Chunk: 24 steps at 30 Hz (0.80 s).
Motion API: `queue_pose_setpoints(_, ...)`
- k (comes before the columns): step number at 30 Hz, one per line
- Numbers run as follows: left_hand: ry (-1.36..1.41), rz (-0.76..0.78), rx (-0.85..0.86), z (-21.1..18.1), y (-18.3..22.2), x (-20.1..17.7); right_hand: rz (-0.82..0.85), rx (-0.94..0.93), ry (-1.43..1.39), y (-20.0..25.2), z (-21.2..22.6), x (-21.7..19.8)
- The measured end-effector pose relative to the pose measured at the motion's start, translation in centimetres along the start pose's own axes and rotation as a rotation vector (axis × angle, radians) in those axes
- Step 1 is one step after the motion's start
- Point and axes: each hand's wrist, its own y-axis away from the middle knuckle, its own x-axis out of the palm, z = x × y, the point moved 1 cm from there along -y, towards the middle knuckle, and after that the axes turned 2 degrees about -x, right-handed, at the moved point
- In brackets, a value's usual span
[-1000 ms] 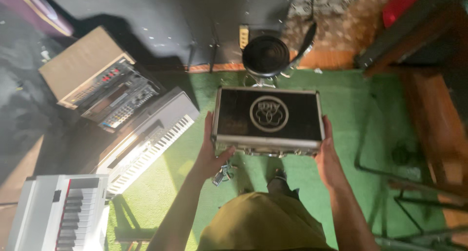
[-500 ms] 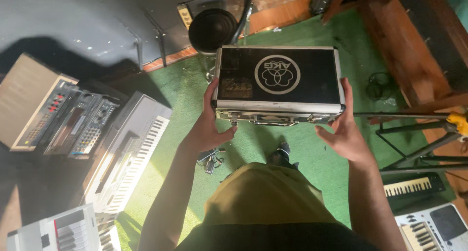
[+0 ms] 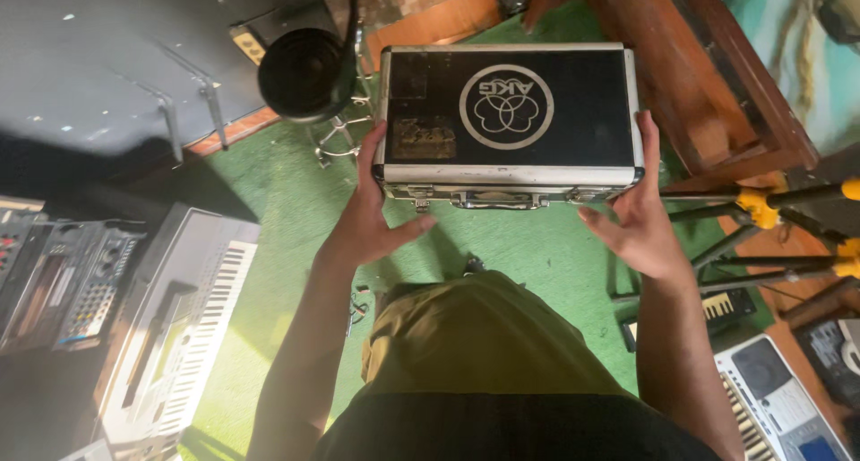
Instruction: The person packs microphones into a foam-lined case, closes it, then rearranges several other equipment cases and a smaller metal case on a workbench and the floor.
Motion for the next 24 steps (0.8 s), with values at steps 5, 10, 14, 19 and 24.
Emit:
queue_pose_setpoints(5, 0.062, 0.022, -0.005, 0.6, -3.8, 2.0, -0.071, 0.048, 0.081, 0.1, 0.2, -2.6)
queue_pose_setpoints(10, 0.116, 0.095, 0.003, 1.4, -7.9, 2.7, -0.159, 0.148, 0.125, -0.2, 0.3, -4.2)
queue_pose_setpoints(14, 0.160, 0.154, -0.001, 2.6, -11.7, 3.5, -0.219, 0.131, 0.126, -1.0, -0.1, -5.3)
queue_pose_setpoints(19, 0.154, 0.236, 0.046, 4.6, -17.4, 3.6, -0.349, 0.204, 0.215, -2.9, -1.3, -6.3)
queue_pose_setpoints(24, 0.199, 0.316, 0.042, 6.7, -22.9, 2.5, -0.455, 0.260, 0.239, -6.2, -2.6, -5.7)
